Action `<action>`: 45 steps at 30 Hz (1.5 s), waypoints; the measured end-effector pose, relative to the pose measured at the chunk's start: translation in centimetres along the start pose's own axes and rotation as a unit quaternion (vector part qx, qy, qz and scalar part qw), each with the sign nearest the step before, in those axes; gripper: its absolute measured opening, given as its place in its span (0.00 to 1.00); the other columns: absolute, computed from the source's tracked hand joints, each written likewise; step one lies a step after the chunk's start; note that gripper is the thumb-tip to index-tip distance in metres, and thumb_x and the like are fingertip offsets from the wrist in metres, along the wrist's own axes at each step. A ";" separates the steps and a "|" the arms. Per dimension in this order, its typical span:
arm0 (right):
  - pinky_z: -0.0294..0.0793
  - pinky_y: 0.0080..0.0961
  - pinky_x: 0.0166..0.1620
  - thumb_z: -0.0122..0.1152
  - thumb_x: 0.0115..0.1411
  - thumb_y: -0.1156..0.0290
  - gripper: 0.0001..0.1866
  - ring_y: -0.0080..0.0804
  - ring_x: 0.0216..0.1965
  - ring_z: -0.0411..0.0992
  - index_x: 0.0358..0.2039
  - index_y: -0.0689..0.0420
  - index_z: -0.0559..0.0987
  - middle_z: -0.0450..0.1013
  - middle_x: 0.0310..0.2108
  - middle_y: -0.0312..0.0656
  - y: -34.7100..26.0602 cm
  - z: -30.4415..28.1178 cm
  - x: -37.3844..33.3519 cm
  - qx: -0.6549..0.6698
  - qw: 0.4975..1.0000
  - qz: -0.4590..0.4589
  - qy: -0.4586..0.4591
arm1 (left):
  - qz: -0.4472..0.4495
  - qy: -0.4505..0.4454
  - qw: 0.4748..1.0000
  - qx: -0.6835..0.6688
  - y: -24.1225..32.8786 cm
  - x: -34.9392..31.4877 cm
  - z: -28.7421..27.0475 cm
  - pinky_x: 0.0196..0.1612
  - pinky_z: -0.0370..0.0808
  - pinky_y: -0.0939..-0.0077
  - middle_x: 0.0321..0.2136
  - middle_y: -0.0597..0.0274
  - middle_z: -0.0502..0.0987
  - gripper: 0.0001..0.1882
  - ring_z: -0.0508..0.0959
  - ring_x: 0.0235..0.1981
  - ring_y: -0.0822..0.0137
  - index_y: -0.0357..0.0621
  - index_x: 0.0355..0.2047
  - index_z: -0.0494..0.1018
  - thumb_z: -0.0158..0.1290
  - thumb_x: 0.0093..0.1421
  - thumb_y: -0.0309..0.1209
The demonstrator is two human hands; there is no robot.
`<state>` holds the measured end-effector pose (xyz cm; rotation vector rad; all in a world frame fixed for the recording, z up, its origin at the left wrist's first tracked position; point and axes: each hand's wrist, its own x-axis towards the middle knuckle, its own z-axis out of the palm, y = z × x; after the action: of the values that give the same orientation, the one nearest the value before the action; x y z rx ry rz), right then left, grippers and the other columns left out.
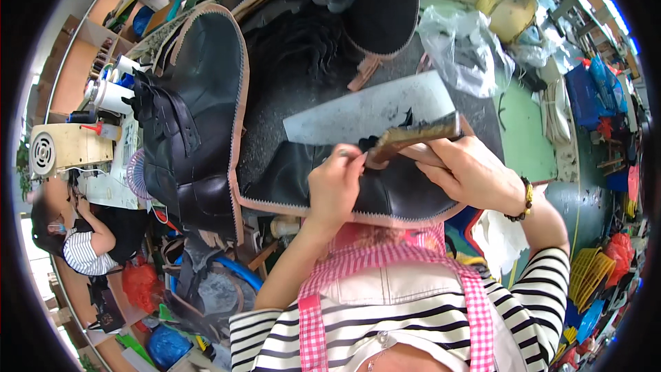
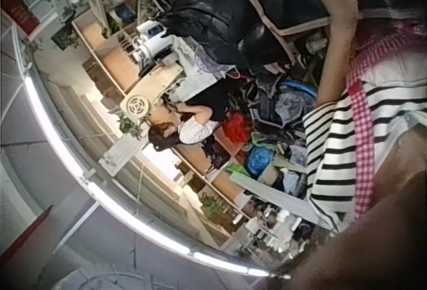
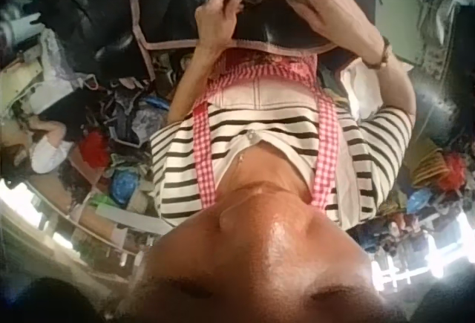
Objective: The person uses a hammer and a small metal tool to tap and secure parts of black leather shoe uppers on a workbench. They repeatedly pick up individual uppers, position the tool, and strike it with the hammer, then place the treated pieces into a plastic bag. The person also handles a small metal component and attaches it to a shoe upper.
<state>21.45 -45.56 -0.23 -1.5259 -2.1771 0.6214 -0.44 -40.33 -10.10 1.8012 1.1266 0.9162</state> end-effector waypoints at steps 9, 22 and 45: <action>0.69 0.37 0.26 0.59 0.57 0.68 0.13 0.57 0.23 0.69 0.29 0.65 0.68 0.68 0.17 0.55 -0.4 -1.7 -0.5 0.044 0.994 0.097 0.021 | -0.062 -0.033 0.994 -0.089 0.0 0.4 -0.3 0.30 0.77 0.83 0.22 0.60 0.78 0.05 0.80 0.26 0.73 0.35 0.29 0.71 0.54 0.59 0.24; 0.65 0.28 0.20 0.57 0.59 0.69 0.10 0.37 0.14 0.65 0.28 0.61 0.68 0.68 0.16 0.41 0.9 -1.5 -2.4 0.152 0.960 0.193 0.132 | 0.017 -0.094 0.995 -0.043 0.4 1.9 -1.8 0.37 0.75 0.71 0.37 0.52 0.77 0.08 0.80 0.38 0.63 0.36 0.34 0.69 0.55 0.55 0.24; 0.51 0.11 0.12 0.50 0.65 0.66 0.10 0.12 0.11 0.51 0.28 0.50 0.62 0.54 0.14 0.27 6.6 2.3 -2.9 0.544 0.766 0.274 0.207 | -0.032 0.250 0.922 0.293 -0.9 7.7 -19.8 0.32 0.72 0.62 0.23 0.51 0.77 0.05 0.78 0.27 0.50 0.40 0.23 0.75 0.60 0.49 0.28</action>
<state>26.09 -46.58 -6.12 -1.3410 -0.6716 1.2698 -15.49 -28.02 -1.46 2.0255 1.9363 1.1151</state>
